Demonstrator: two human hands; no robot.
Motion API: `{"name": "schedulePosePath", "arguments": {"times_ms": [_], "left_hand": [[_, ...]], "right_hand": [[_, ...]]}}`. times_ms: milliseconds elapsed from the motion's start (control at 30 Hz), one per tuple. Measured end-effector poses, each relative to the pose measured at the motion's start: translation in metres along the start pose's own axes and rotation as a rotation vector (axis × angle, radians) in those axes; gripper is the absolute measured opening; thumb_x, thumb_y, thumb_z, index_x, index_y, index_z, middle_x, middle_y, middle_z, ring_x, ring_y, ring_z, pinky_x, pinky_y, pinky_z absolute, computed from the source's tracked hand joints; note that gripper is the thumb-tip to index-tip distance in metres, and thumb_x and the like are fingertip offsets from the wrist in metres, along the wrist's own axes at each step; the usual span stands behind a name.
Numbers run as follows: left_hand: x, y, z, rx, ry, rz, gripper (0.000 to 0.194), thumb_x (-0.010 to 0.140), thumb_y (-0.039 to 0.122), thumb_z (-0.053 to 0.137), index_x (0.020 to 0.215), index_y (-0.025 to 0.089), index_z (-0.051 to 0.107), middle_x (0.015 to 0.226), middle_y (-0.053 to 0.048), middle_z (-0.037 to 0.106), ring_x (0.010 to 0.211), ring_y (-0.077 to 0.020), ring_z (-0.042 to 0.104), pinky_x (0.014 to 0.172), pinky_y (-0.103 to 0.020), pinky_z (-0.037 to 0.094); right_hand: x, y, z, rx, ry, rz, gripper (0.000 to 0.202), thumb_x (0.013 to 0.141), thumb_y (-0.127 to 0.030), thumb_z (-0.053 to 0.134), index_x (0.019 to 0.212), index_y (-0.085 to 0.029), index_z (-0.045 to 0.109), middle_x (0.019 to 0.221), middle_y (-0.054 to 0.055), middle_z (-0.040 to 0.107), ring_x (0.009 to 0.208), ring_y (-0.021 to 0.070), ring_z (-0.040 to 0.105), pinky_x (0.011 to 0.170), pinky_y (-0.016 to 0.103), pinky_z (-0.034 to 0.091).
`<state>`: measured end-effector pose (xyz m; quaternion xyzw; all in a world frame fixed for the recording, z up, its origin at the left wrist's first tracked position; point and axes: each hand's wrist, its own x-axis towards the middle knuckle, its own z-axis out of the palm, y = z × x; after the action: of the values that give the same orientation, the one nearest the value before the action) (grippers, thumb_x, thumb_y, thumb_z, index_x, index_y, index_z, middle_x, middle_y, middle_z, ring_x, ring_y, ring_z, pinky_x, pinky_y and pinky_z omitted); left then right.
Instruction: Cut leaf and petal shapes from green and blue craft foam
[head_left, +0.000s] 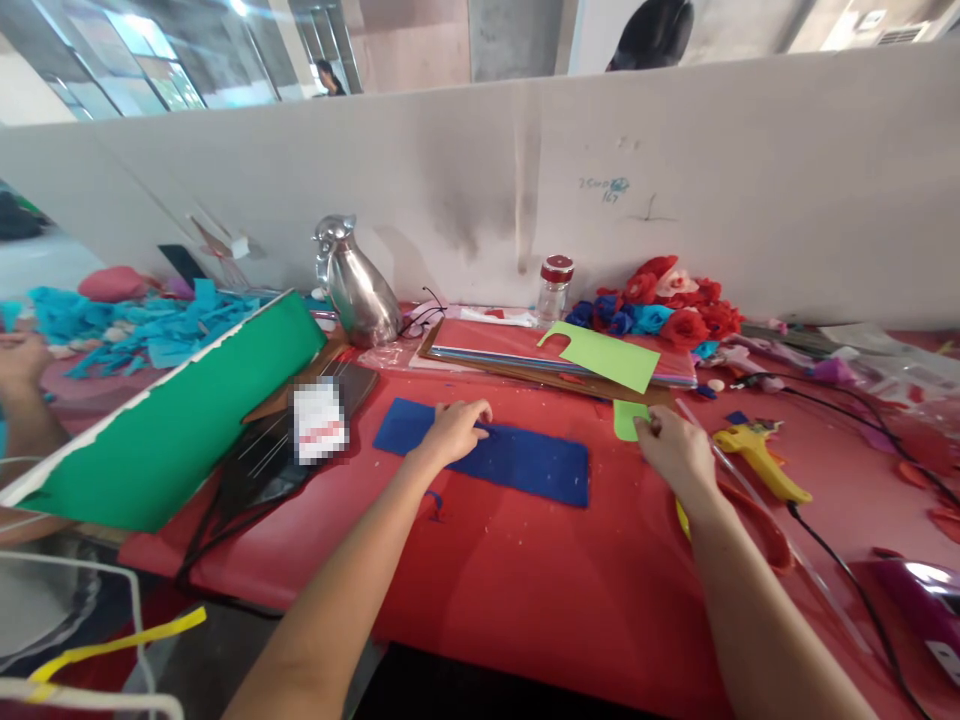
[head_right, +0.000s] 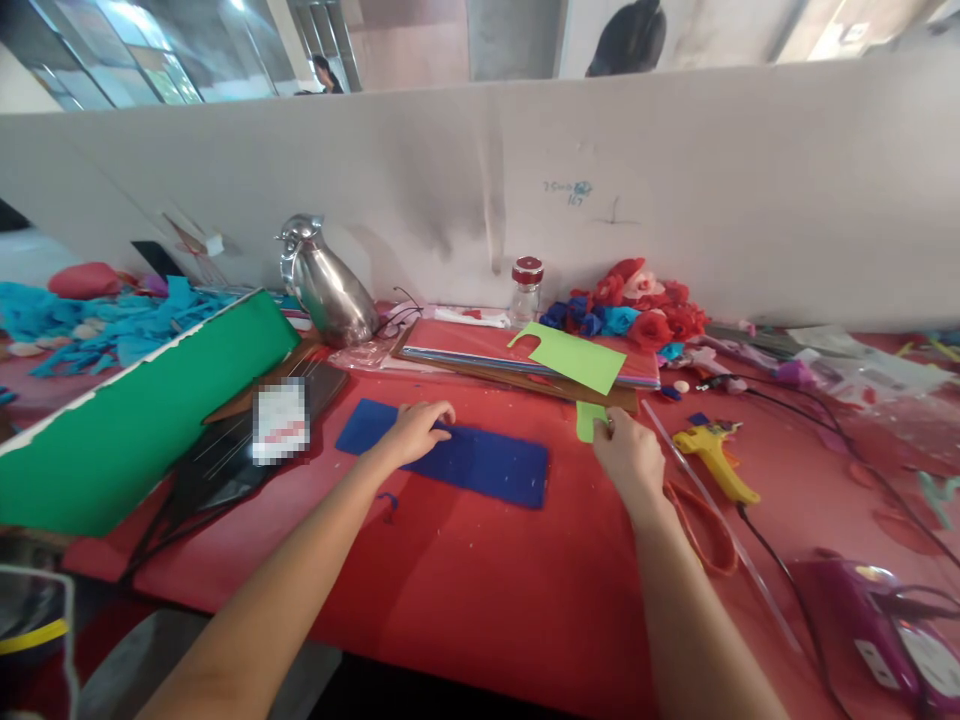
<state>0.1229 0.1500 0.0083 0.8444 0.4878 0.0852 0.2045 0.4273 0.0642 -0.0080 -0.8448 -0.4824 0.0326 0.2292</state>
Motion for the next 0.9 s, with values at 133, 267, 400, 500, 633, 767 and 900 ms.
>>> {"name": "schedulePosePath", "arguments": {"times_ms": [133, 267, 400, 500, 633, 767, 900], "left_hand": [[0.036, 0.016, 0.012, -0.040, 0.075, -0.016, 0.019, 0.082, 0.013, 0.061, 0.099, 0.023, 0.061, 0.110, -0.004, 0.069, 0.111, -0.0245, 0.058, 0.098, -0.045, 0.033], [0.051, 0.026, 0.017, -0.029, 0.141, 0.023, 0.031, 0.080, 0.013, 0.063, 0.109, 0.025, 0.064, 0.120, -0.006, 0.063, 0.121, -0.0259, 0.051, 0.101, -0.045, 0.033], [0.046, 0.027, 0.015, -0.010, 0.275, 0.026, 0.026, 0.083, 0.011, 0.057, 0.103, 0.021, 0.070, 0.107, -0.008, 0.065, 0.110, -0.0226, 0.055, 0.096, -0.036, 0.040], [0.046, 0.034, 0.020, -0.041, 0.229, 0.013, 0.016, 0.086, 0.016, 0.057, 0.094, 0.019, 0.070, 0.101, -0.007, 0.067, 0.100, -0.0193, 0.060, 0.090, -0.030, 0.044], [0.055, 0.047, 0.029, -0.030, 0.153, -0.031, 0.009, 0.084, 0.019, 0.061, 0.088, 0.020, 0.069, 0.101, -0.007, 0.069, 0.094, -0.0193, 0.063, 0.078, -0.027, 0.046], [0.051, 0.038, 0.011, -0.026, 0.186, -0.140, 0.013, 0.087, 0.016, 0.054, 0.085, 0.019, 0.067, 0.092, -0.008, 0.071, 0.088, -0.0190, 0.064, 0.075, -0.028, 0.046], [0.002, 0.011, -0.019, -0.046, 0.223, -0.206, 0.012, 0.084, 0.016, 0.055, 0.082, 0.020, 0.066, 0.088, -0.006, 0.072, 0.085, -0.0190, 0.065, 0.078, -0.028, 0.046]], "right_hand": [[0.000, -0.002, -0.005, 0.137, 0.146, 0.011, 0.025, 0.080, -0.038, 0.050, 0.061, -0.024, 0.041, 0.053, -0.001, 0.049, 0.053, 0.0172, 0.044, 0.053, 0.028, 0.028], [-0.001, -0.003, 0.000, 0.267, 0.187, -0.007, 0.030, 0.079, -0.042, 0.050, 0.058, -0.025, 0.036, 0.049, -0.004, 0.044, 0.050, 0.0153, 0.042, 0.052, 0.027, 0.030], [-0.004, -0.004, 0.016, 0.378, 0.110, -0.054, 0.029, 0.081, -0.045, 0.048, 0.062, -0.025, 0.042, 0.050, -0.005, 0.046, 0.049, 0.0144, 0.044, 0.050, 0.025, 0.033], [-0.009, -0.010, 0.031, 0.437, 0.030, -0.094, 0.028, 0.082, -0.046, 0.049, 0.066, -0.024, 0.046, 0.054, -0.005, 0.051, 0.052, 0.0152, 0.050, 0.051, 0.025, 0.038], [-0.016, -0.018, 0.044, 0.451, -0.047, -0.123, 0.025, 0.082, -0.044, 0.050, 0.066, -0.025, 0.045, 0.056, -0.004, 0.053, 0.054, 0.0179, 0.057, 0.051, 0.026, 0.040], [-0.018, -0.021, 0.044, 0.416, -0.066, -0.119, 0.021, 0.080, -0.040, 0.049, 0.065, -0.026, 0.044, 0.053, -0.003, 0.050, 0.054, 0.0204, 0.058, 0.050, 0.026, 0.036], [-0.019, -0.022, 0.041, 0.389, -0.075, -0.104, 0.020, 0.078, -0.038, 0.048, 0.064, -0.026, 0.040, 0.053, -0.003, 0.049, 0.055, 0.0208, 0.058, 0.052, 0.026, 0.033]]}}
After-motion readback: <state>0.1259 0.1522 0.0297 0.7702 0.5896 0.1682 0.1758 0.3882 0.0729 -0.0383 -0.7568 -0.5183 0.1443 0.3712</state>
